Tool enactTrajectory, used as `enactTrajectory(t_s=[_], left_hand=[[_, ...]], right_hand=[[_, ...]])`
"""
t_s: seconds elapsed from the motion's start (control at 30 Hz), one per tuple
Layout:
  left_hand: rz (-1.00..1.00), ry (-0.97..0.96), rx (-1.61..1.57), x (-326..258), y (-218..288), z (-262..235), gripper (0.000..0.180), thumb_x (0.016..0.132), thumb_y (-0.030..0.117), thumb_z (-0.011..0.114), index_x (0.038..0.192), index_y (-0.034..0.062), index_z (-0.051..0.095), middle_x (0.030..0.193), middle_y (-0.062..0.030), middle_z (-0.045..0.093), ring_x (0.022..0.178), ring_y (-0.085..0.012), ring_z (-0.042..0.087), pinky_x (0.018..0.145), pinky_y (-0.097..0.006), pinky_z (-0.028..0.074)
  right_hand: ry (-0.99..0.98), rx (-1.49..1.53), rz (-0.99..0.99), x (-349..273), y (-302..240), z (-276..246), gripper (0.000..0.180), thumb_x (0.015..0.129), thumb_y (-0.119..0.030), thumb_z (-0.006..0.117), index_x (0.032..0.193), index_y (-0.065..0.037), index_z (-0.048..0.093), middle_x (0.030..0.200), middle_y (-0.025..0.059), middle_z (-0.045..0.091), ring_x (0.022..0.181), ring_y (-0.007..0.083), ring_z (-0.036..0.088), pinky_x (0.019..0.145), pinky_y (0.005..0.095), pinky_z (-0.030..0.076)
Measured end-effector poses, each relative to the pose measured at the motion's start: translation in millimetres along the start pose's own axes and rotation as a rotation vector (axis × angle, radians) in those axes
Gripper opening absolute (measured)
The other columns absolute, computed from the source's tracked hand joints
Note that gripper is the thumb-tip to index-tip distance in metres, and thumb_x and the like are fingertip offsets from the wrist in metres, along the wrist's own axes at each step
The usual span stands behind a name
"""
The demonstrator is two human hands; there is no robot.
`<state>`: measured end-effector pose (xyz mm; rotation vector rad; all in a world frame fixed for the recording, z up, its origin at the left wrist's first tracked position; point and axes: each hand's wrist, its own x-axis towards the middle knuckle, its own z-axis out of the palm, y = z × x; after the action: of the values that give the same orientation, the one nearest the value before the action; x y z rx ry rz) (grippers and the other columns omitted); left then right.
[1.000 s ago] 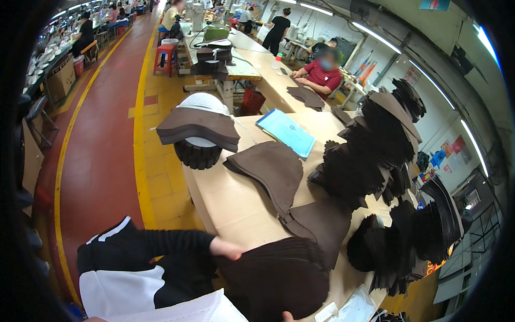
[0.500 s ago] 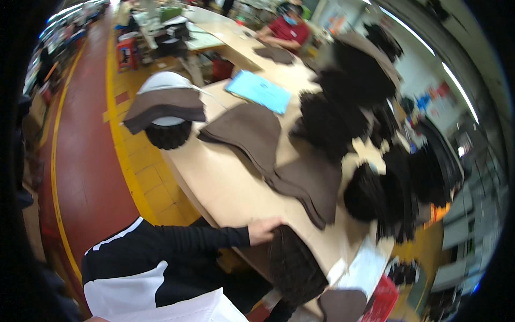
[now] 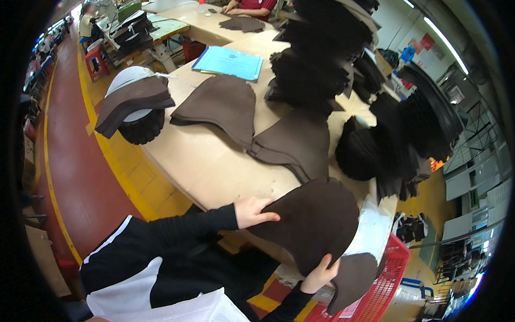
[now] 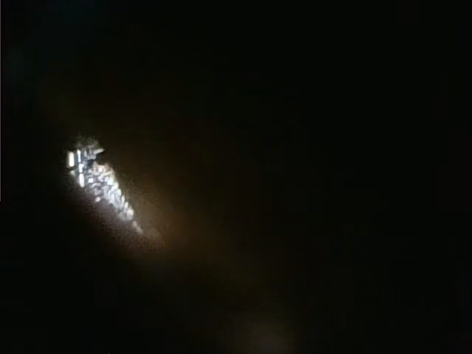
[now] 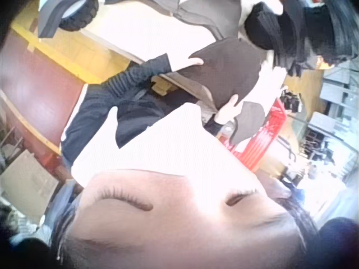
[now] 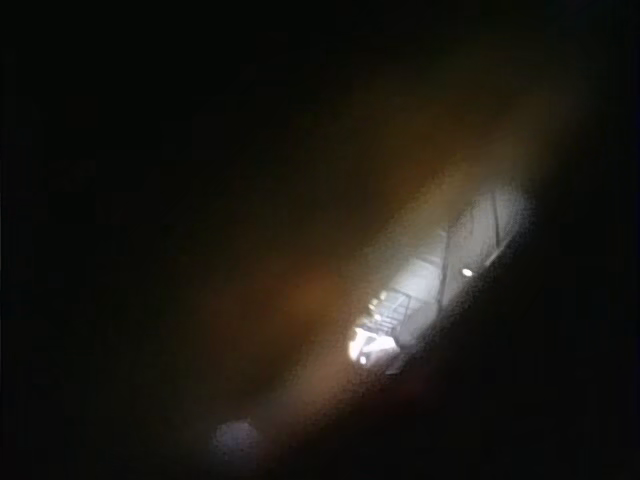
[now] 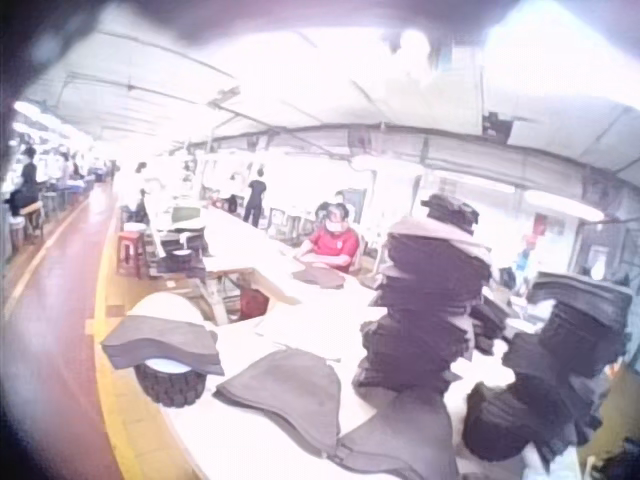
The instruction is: The person repeatedly picks up brown fabric pieces from a table, aligns them, and stacks them into neat piles. They occasionally insert a white tie or paper separator between layers. The work occurs at a large table in a factory setting with other workers visible in the background.
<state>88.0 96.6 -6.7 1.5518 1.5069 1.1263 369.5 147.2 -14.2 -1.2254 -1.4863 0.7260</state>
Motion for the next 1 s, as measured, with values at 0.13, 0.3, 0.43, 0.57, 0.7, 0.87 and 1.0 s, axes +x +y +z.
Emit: enactTrajectory(t_s=[0.13, 0.3, 0.43, 0.57, 0.7, 0.87, 1.0], left_hand=[[0.139, -0.08, 0.13, 27, -28, -33, 0.054, 0.088, 0.046, 0.064, 0.121, 0.0053, 0.053, 0.111, -0.0188, 0.058, 0.106, -0.0353, 0.056, 0.089, -0.042, 0.046], [0.332, 0.005, 1.026, 65, -80, -133, 0.091, 0.066, 0.043, 0.081, 0.144, 0.0239, 0.039, 0.139, -0.0091, 0.047, 0.14, -0.0314, 0.03, 0.111, -0.062, 0.021], [0.289, -0.277, 1.176, 102, -101, -203, 0.084, 0.062, 0.046, 0.082, 0.137, 0.0301, 0.048, 0.139, -0.002, 0.048, 0.137, -0.028, 0.036, 0.111, -0.068, 0.014], [0.238, -0.232, 1.206, 128, -90, -241, 0.081, 0.053, 0.044, 0.086, 0.126, 0.0266, 0.056, 0.125, -0.0049, 0.053, 0.124, -0.0291, 0.046, 0.111, -0.064, 0.018], [0.404, -0.278, 1.15, 134, -104, -228, 0.081, 0.048, 0.045, 0.086, 0.119, 0.0202, 0.058, 0.119, -0.0053, 0.055, 0.124, -0.0279, 0.046, 0.112, -0.062, 0.016], [0.171, -0.528, 1.195, 143, -98, -217, 0.066, 0.051, 0.035, 0.082, 0.11, 0.0139, 0.061, 0.111, -0.0056, 0.06, 0.116, -0.0258, 0.054, 0.113, -0.058, 0.021], [0.191, -0.542, 1.151, 141, -90, -215, 0.051, 0.056, 0.027, 0.075, 0.103, 0.0121, 0.061, 0.105, -0.0074, 0.062, 0.107, -0.0272, 0.058, 0.107, -0.053, 0.032]], right_hand=[[-0.094, -0.307, 0.157, 17, 56, -10, 0.053, 0.095, -0.024, 0.061, 0.136, 0.004, 0.041, 0.135, 0.0186, 0.048, 0.125, 0.0258, 0.044, 0.107, 0.0357, 0.03], [-0.03, -0.141, 0.161, 19, 58, -6, 0.06, 0.093, -0.022, 0.062, 0.142, 0.002, 0.036, 0.145, 0.0202, 0.039, 0.136, 0.0298, 0.035, 0.113, 0.038, 0.024], [-0.098, -0.175, 0.149, 17, 52, -9, 0.06, 0.093, -0.021, 0.062, 0.142, 0.002, 0.035, 0.146, 0.0195, 0.038, 0.136, 0.0295, 0.035, 0.113, 0.0381, 0.024], [-0.039, -0.13, 0.156, 12, 43, -3, 0.057, 0.093, -0.022, 0.062, 0.14, 0.002, 0.039, 0.141, 0.0193, 0.044, 0.13, 0.0269, 0.041, 0.11, 0.037, 0.028], [-0.086, -0.157, 0.175, 15, 43, -5, 0.051, 0.093, -0.022, 0.063, 0.134, 0.003, 0.047, 0.13, 0.0189, 0.053, 0.119, 0.0251, 0.05, 0.104, 0.0357, 0.035], [-0.094, -0.089, 0.214, 15, 47, -4, 0.046, 0.092, -0.024, 0.063, 0.127, 0.005, 0.052, 0.119, 0.0174, 0.06, 0.107, 0.0239, 0.056, 0.097, 0.0346, 0.041], [-0.069, -0.136, 0.191, 14, 49, -5, 0.045, 0.093, -0.024, 0.063, 0.125, 0.006, 0.054, 0.117, 0.018, 0.061, 0.106, 0.0244, 0.057, 0.096, 0.0345, 0.042]])
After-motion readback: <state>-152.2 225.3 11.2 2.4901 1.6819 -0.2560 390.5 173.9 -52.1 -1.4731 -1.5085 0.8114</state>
